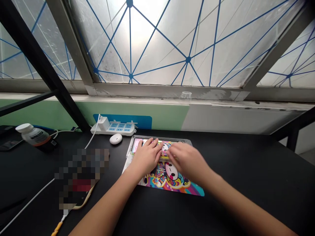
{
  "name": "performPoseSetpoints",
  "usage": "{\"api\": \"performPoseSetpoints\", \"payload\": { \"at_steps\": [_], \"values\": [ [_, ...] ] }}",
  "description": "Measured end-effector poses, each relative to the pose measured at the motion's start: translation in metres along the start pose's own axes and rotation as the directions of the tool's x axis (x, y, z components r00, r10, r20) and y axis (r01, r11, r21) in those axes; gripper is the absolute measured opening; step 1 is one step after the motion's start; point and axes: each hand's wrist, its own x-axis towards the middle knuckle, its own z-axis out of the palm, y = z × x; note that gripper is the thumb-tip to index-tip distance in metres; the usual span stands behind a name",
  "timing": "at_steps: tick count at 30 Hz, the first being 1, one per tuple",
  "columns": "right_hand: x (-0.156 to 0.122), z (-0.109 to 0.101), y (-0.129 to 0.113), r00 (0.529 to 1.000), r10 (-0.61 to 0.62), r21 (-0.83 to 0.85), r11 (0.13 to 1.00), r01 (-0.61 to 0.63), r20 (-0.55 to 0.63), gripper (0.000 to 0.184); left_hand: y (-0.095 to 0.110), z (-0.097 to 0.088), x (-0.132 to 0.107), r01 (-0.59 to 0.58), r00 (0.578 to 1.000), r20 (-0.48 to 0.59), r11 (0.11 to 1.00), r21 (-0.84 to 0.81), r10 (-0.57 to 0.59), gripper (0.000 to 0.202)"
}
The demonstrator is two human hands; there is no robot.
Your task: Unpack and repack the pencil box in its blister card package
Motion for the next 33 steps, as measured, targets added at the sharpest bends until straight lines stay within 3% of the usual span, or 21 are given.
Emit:
{"api": "performPoseSetpoints", "payload": {
  "at_steps": [2,5,8,12,17,22,24,28,31,33],
  "values": [
    [0.005,-0.001,0.032,0.984,0.128,-0.045,0.991,-0.123,0.126,0.026,0.000,0.000,0.000,-0.008,1.000,-0.010,1.000,-0.004,0.008,0.041],
    [0.011,0.002,0.067,0.931,0.172,0.030,0.981,-0.191,0.321,0.036,0.000,0.002,0.001,-0.012,1.000,-0.015,1.000,-0.010,0.012,0.041],
    [0.016,0.005,0.079,0.893,0.169,0.102,0.968,-0.231,0.417,0.045,0.000,0.003,0.001,-0.006,1.000,-0.029,1.000,-0.009,0.006,0.040],
    [0.021,0.009,0.079,0.889,0.177,0.092,0.967,-0.236,0.421,0.043,-0.001,0.003,0.002,-0.003,0.999,-0.037,1.000,-0.031,0.002,0.039],
    [0.014,0.015,0.077,0.945,0.181,-0.003,0.982,-0.187,0.272,0.041,-0.015,-0.009,0.000,0.022,0.998,-0.058,0.997,-0.074,-0.027,0.041],
    [-0.003,0.013,0.060,0.997,0.073,-0.119,0.990,-0.071,0.014,0.036,-0.035,-0.029,-0.003,0.057,0.991,-0.122,0.998,-0.037,-0.061,0.060],
    [-0.008,0.011,0.052,0.998,0.011,-0.127,0.992,-0.018,-0.055,0.029,-0.037,-0.039,-0.004,0.044,0.992,-0.117,0.999,-0.014,-0.046,0.056],
    [-0.021,-0.004,0.038,0.966,-0.134,-0.098,0.989,0.115,-0.222,0.009,-0.023,-0.062,-0.019,-0.042,0.986,-0.159,0.995,0.085,0.055,0.035],
    [-0.046,-0.023,0.025,0.917,-0.186,-0.107,0.982,0.158,-0.353,0.030,-0.001,-0.074,-0.050,-0.106,0.937,-0.321,0.988,0.110,0.136,0.032],
    [-0.070,-0.031,0.014,0.917,-0.209,-0.094,0.978,0.188,-0.338,0.042,0.009,-0.071,-0.078,-0.146,0.887,-0.429,0.986,0.084,0.167,0.031]
  ]
}}
